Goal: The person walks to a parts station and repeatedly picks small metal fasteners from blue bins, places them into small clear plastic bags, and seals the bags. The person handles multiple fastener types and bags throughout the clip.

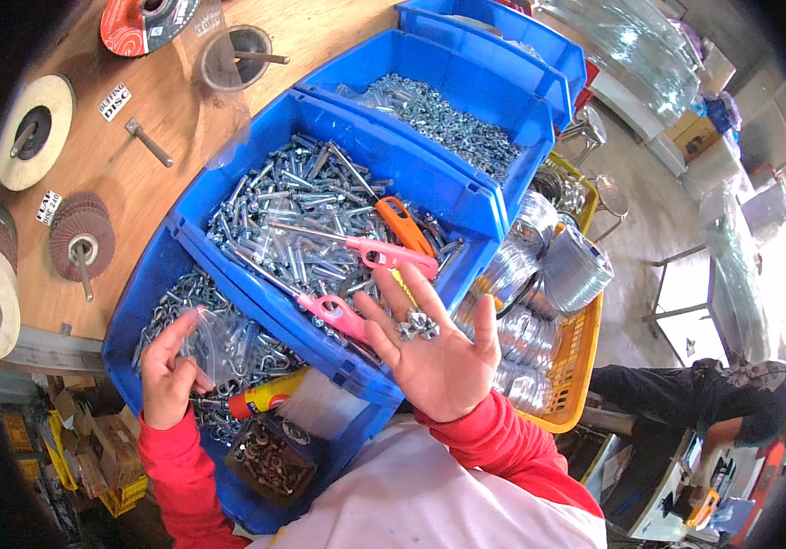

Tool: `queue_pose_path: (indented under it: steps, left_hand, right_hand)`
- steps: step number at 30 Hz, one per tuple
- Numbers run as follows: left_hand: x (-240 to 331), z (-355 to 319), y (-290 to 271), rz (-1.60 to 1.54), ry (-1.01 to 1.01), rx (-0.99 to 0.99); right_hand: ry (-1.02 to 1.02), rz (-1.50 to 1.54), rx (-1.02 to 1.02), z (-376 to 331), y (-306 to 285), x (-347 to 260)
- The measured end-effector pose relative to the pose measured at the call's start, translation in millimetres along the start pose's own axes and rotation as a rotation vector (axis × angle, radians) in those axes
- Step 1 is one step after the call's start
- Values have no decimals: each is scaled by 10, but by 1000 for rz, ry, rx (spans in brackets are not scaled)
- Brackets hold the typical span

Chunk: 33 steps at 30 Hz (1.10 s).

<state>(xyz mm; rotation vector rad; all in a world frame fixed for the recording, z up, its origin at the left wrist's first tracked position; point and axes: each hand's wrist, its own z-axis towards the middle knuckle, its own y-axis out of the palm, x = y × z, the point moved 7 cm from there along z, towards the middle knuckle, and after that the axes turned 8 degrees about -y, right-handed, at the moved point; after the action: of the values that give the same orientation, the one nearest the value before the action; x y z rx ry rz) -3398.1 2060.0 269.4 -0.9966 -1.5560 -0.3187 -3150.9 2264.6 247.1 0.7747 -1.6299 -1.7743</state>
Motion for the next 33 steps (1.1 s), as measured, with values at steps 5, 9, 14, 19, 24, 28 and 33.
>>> queue_pose_path:
  steps: [5,9,14,19,24,28,33]
  left_hand:
    - [-79,2,-67,-29,-5,4]
    - [-58,17,-68,-20,20,-12]
    - [-102,40,-28,-16,-6,-33]
    - [-185,99,-49,-55,-25,-18]
    - [-183,112,-53,-21,7,13]
    - [-155,87,-19,-12,-3,-16]
    - [-20,44,8,4,15,-58]
  right_hand:
    - [-73,-205,108,137,-345,-501]
    - [-729,-1219,236,685,-379,-2056]
    - [-383,-2599,328,1957,-729,-2923]
    - [-135,-2829,240,2634,-1067,-2768]
    - [-141,-2766,286,2948,-1211,-2685]
    - [-102,-2767,175,3102,-1383,-2675]
    - [-599,-2309,176,2931,-987,-2779]
